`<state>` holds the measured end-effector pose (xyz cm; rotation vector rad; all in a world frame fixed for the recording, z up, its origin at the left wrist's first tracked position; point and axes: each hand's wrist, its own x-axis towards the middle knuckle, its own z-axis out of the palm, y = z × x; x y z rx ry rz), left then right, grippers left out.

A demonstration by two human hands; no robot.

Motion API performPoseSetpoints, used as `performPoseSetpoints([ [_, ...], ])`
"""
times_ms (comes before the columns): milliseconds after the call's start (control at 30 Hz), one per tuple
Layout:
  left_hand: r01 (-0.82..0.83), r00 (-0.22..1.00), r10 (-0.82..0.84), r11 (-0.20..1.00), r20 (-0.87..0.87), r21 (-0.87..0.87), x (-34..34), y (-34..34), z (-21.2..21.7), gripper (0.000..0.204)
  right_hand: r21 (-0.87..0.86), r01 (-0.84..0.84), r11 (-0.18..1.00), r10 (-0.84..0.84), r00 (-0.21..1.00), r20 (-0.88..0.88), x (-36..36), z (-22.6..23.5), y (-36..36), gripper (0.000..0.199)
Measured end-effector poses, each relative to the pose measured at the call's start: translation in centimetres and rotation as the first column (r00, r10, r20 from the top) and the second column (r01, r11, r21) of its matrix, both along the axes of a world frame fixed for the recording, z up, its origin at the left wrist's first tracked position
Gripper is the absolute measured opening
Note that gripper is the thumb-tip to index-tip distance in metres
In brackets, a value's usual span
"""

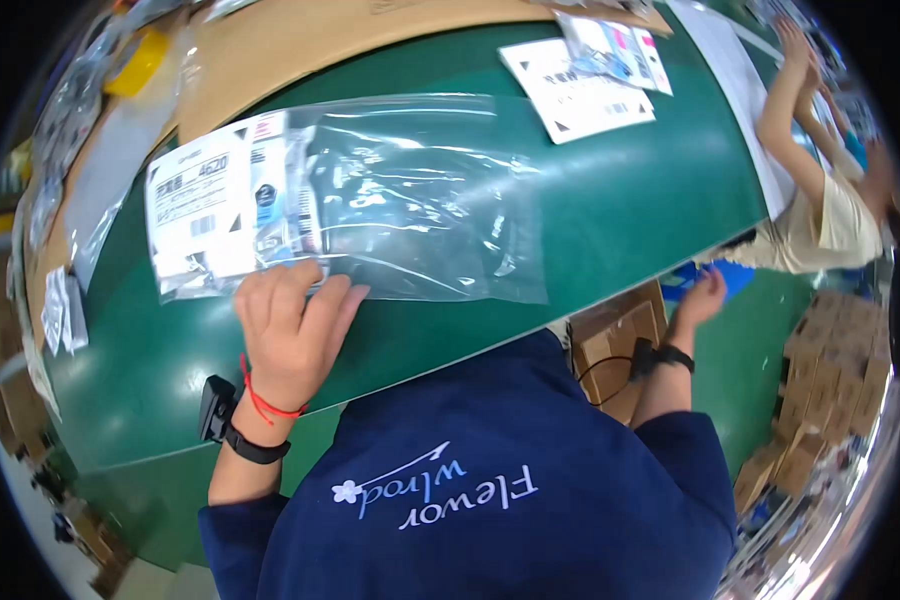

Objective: The person packages USB chargers by hand, placing multiple chargers and a paper label into a plastic bag before setting it aside. This process is repeated with new bags, chargers, and labels throughout the video.

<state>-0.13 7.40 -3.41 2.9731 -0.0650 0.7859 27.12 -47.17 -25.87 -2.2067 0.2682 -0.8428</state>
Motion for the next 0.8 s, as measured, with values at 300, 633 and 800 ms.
performPoseSetpoints([
  [300, -0.032, 0.999, 0.033, 0.986, 0.005, -0.162, -2.1, 0.0, -0.7, 0.024, 0.236, -0.553, 0.799, 0.480, 0.823, 0.305, 2.0, 24.2, 20.2, 0.027],
  [633, -0.152, 0.988, 0.146, 0.973, -0.046, -0.172, -8.1, -0.1, 0.5, 0.019, 0.606, -0.793, -0.061, 0.839, -0.370, -0.399, -4.4, 24.6, 40.6, 0.044],
  [800, -0.239, 0.970, 0.226, 0.951, -0.089, -0.195, -9.5, -0.5, 0.7, 0.018, 0.838, -0.522, -0.157, 0.708, -0.651, -0.273, -5.7, 22.7, 43.7, 0.050],
])
